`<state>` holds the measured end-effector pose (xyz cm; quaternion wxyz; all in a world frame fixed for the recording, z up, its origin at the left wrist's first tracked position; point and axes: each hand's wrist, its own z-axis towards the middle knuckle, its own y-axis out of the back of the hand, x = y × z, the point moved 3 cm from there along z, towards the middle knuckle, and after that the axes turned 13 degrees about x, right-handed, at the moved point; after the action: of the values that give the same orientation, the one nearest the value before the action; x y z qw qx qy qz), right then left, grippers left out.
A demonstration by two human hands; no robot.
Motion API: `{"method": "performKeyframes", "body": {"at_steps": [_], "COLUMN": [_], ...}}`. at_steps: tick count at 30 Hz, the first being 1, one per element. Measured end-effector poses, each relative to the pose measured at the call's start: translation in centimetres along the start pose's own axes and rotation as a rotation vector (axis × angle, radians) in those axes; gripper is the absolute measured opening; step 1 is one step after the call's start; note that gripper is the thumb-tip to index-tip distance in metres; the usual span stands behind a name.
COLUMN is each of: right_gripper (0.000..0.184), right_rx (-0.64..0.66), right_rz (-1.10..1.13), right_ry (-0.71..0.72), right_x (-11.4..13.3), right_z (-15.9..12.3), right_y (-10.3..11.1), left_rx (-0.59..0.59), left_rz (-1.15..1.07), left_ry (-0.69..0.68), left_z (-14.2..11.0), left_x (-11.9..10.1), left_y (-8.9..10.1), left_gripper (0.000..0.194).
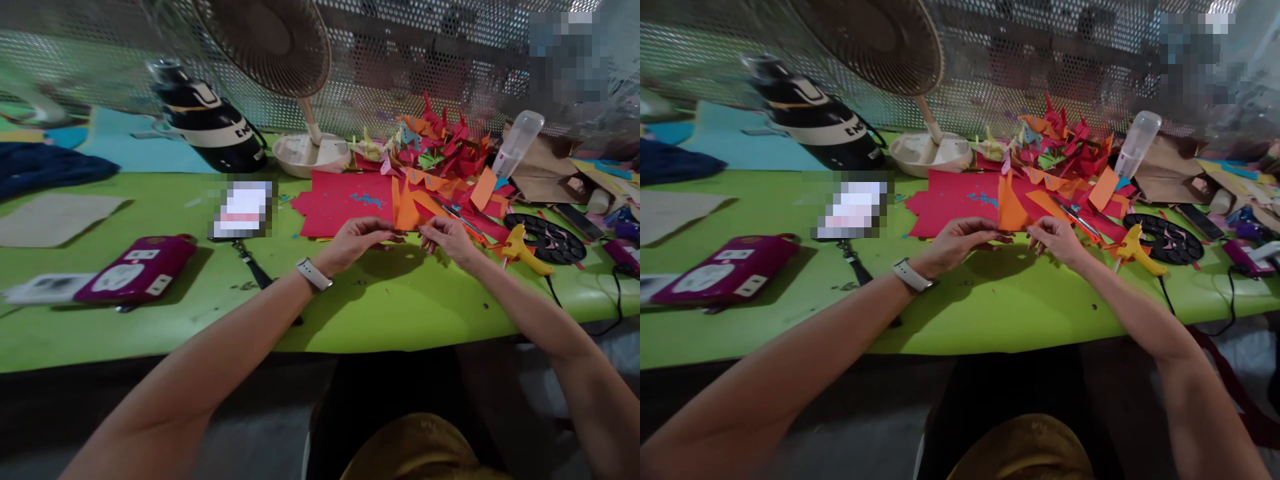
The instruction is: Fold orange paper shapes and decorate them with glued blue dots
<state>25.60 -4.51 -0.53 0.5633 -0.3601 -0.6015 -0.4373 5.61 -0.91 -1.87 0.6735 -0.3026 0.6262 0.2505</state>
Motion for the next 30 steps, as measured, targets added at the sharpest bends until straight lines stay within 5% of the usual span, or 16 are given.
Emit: {"method": "performKeyframes", "body": {"at_steps": [4, 14, 18, 20, 23, 26, 30], "right_gripper": [0.031, 0.033, 0.032, 0.027, 0.012, 0.011, 0.022], "right_rx": [0.022, 0.003, -0.005, -0.152, -0.288, -0.172, -0.018], "right_rz": [-0.054, -0.147, -0.179, -0.332, -0.814, -1.113, -1.198], "right_ry": [0.010, 0.013, 0.053, 0.043, -0.179, -0.348, -0.389], "right_x": [0.0, -0.7, 0.9, 1.7, 1.9, 1.3, 0.9], "right_z": [-0.2, -0.7, -0.8, -1.0, -1.2, -1.3, -1.6], "right_y": [-0.5, -0.7, 1.1, 3.1, 5.6, 6.1, 5.7], "left_rx": [0.054, 0.027, -0.034, -0.042, -0.057, -0.079, -0.085], "left_rz": [-0.191, -0.092, -0.136, -0.145, -0.170, -0.185, -0.180], "left_ry": [0.070, 0.162, 0.193, 0.202, 0.214, 0.221, 0.244], "left_z": [0.2, -0.5, -0.7, -0.6, -0.5, -0.4, -0.4], "left_x": [0.0, -0.2, -0.5, -0.5, -0.2, 0.3, 0.5], "left_y": [0.1, -0.5, 0.2, 0.4, 0.8, 1.2, 1.4], "left_gripper": [0.037, 0.037, 0.032, 0.030, 0.031, 0.034, 0.038]}}
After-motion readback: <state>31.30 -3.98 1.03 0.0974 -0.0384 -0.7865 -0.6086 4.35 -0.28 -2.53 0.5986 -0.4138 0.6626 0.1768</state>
